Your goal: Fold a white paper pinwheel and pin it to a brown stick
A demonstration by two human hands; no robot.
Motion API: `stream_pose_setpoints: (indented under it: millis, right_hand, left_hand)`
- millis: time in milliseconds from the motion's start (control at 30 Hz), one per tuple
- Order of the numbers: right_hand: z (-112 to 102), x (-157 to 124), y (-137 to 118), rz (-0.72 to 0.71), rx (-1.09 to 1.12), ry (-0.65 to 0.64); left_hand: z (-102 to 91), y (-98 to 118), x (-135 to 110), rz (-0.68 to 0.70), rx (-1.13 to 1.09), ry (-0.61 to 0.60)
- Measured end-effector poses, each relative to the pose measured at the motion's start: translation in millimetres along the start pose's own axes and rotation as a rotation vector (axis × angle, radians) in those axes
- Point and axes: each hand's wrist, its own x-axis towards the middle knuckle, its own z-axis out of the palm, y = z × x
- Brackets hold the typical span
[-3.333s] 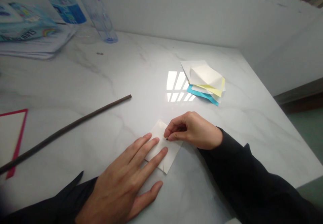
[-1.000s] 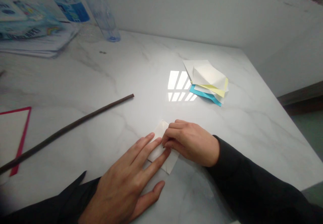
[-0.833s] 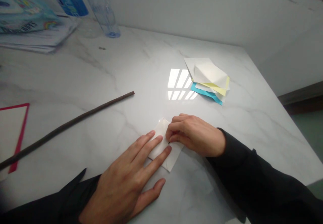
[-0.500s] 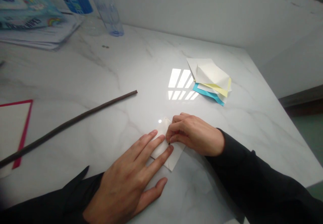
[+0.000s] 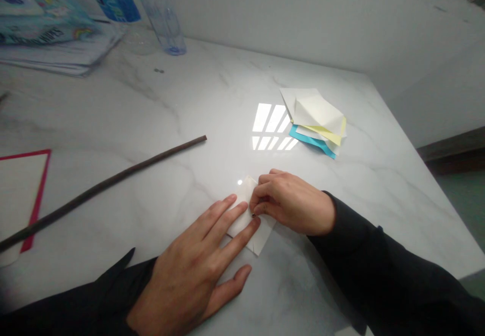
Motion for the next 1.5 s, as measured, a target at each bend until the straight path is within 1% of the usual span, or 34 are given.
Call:
stream_pose_setpoints:
  millis: [700,900,1000,1100,1233,1500]
  right_hand:
    - [-0.9,2.1,-6.6,0.056,-0.018,0.004]
    - [-1.7,4.6,-16.2,0.158,-0.070,-0.009]
    - [-5.0,7.3,-19.6,0.221,-0.076,-0.038]
    - [-9.2,10.2,-19.3,0.252,-0.050,-0.080]
    - [-11.9,11.1,-15.7,0.239,-0.001,-0.103]
    - [-7.2,7.7,-11.5,0.204,0.030,-0.069]
  left_hand:
    - [2.1,-0.4,-2.0,0.000,0.004,0.004]
    - [1.1,0.0,-0.9,-0.005,-0.001,-0.002]
    - [0.2,0.1,-0.7,0.000,-0.003,-0.001]
    - [0.6,0.2,0.0,0.004,-0.006,-0.001]
    - [2.0,0.4,0.2,0.000,-0.012,-0.006]
    - [1.1,1.5,-1.1,-0.010,-0.014,-0.003]
